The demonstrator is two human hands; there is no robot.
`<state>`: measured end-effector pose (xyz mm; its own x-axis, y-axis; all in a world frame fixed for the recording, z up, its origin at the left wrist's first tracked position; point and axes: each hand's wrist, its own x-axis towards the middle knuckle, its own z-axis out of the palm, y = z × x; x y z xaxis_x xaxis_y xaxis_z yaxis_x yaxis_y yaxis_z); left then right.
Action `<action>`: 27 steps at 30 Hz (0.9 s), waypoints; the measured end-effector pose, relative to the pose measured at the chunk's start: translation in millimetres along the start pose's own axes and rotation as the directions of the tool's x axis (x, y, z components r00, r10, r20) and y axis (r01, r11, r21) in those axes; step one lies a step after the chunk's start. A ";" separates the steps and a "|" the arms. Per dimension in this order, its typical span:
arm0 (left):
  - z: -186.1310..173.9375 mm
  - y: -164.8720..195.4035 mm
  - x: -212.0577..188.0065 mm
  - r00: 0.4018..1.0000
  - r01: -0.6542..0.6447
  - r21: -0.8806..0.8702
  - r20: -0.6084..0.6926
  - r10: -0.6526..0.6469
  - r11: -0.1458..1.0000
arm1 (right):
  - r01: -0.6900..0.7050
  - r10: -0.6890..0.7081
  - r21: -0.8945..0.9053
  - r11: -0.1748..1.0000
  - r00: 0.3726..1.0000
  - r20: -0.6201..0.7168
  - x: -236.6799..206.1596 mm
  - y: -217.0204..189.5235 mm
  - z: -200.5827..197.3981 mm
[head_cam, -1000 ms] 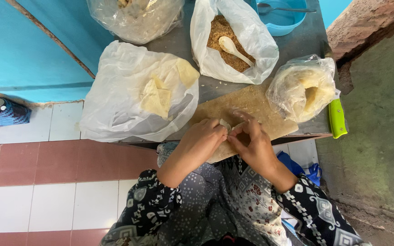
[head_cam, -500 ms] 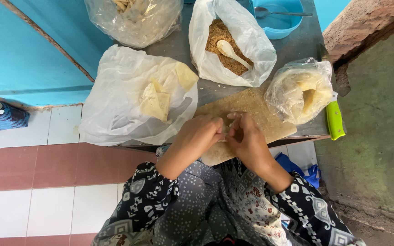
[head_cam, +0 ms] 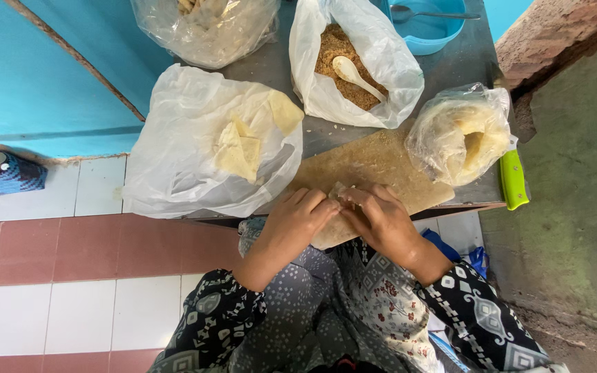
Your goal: The person sits at a small table and wraps pieces of dough in thin pastry wrappers, folding them by hand on a cutting board. They take filling from a plastic bag with a spoon, place it on a wrapper, fold the wrapper around the filling, and set the wrapped piece aside with other finished pieces.
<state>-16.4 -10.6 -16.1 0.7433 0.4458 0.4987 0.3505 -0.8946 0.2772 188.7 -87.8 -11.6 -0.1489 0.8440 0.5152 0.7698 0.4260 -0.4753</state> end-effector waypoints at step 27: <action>-0.8 5.6 10.8 0.983 0.174 -0.172 -0.031 -0.182 0.970 | -0.281 0.259 0.276 0.919 0.959 0.112 4.0 10.9 2.5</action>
<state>-6.8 -10.8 -8.5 0.6488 0.6019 0.4655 0.3713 -0.7844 0.4968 194.9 -78.9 -16.5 -0.0127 0.9566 0.2912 0.5784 0.2446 -0.7783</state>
